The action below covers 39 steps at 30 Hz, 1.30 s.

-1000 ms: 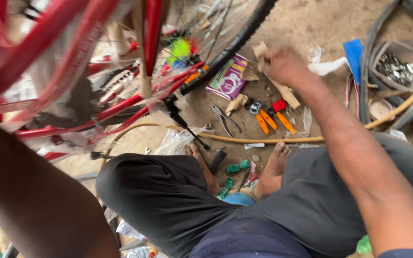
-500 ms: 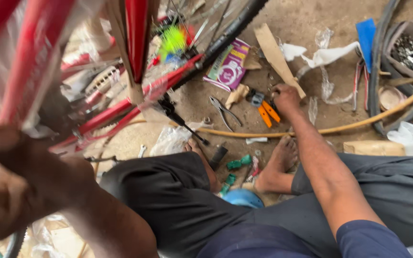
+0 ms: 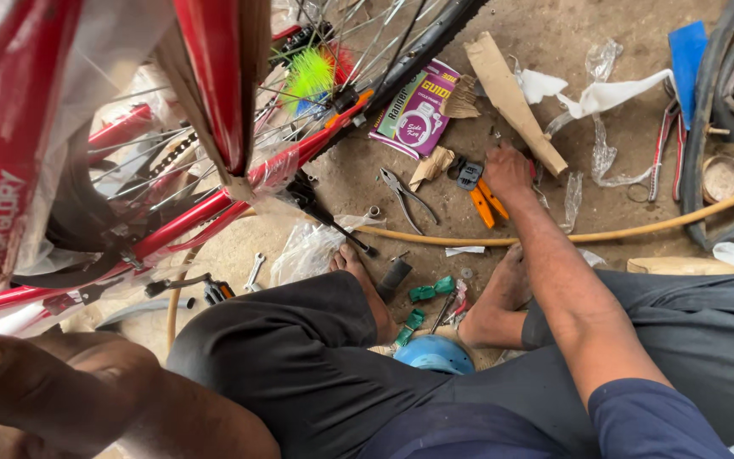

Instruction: The person assembles a bicycle by hand, removing small parts from plastic bags and attaching them to the frame.

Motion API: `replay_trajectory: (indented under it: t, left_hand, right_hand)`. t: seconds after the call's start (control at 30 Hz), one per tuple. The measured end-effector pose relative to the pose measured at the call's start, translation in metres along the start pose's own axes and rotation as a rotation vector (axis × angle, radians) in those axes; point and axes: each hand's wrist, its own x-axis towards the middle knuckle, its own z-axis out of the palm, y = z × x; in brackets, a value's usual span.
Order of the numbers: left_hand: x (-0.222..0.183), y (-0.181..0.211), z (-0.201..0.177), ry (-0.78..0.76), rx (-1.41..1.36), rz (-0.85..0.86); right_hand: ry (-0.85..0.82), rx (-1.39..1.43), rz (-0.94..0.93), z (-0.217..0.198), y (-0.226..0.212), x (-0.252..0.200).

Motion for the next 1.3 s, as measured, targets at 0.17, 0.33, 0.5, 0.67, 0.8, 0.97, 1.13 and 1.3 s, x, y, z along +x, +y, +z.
replay_trajectory:
  t: [0.17,0.33,0.5,0.67,0.8,0.97,1.13,1.3]
  left_hand:
    - [0.013,-0.001,0.006,0.022,0.125,0.173]
    - [0.024,0.001,0.003,-0.022,-0.167,0.048]
    - [0.025,0.01,0.0,-0.038,-0.317,-0.195]
    - [0.026,0.008,0.002,-0.008,-0.249,-0.112]
    - [0.02,0.009,-0.002,-0.005,-0.238,-0.112]
    - [0.019,0.016,0.003,0.021,-0.262,-0.118]
    - [0.024,0.064,0.008,0.012,-0.611,-0.201]
    - [0.039,0.148,0.037,-0.533,-0.985,-0.421]
  right_hand:
    - [0.058,0.092,-0.021,-0.026,-0.009,-0.009]
    - [0.171,0.728,0.271,-0.036,0.022,-0.02]
    - [-0.132,1.08,0.497,-0.037,0.064,-0.036]
    - [-0.313,0.024,0.319,-0.03,0.02,-0.063]
    - [-0.364,-0.14,0.314,-0.028,0.009,-0.072]
    - [-0.302,-0.121,0.246,-0.035,0.026,-0.062]
    - [-0.36,0.173,0.119,-0.159,-0.013,-0.013]
    - [-0.221,0.335,-0.124,-0.38,-0.139,-0.048]
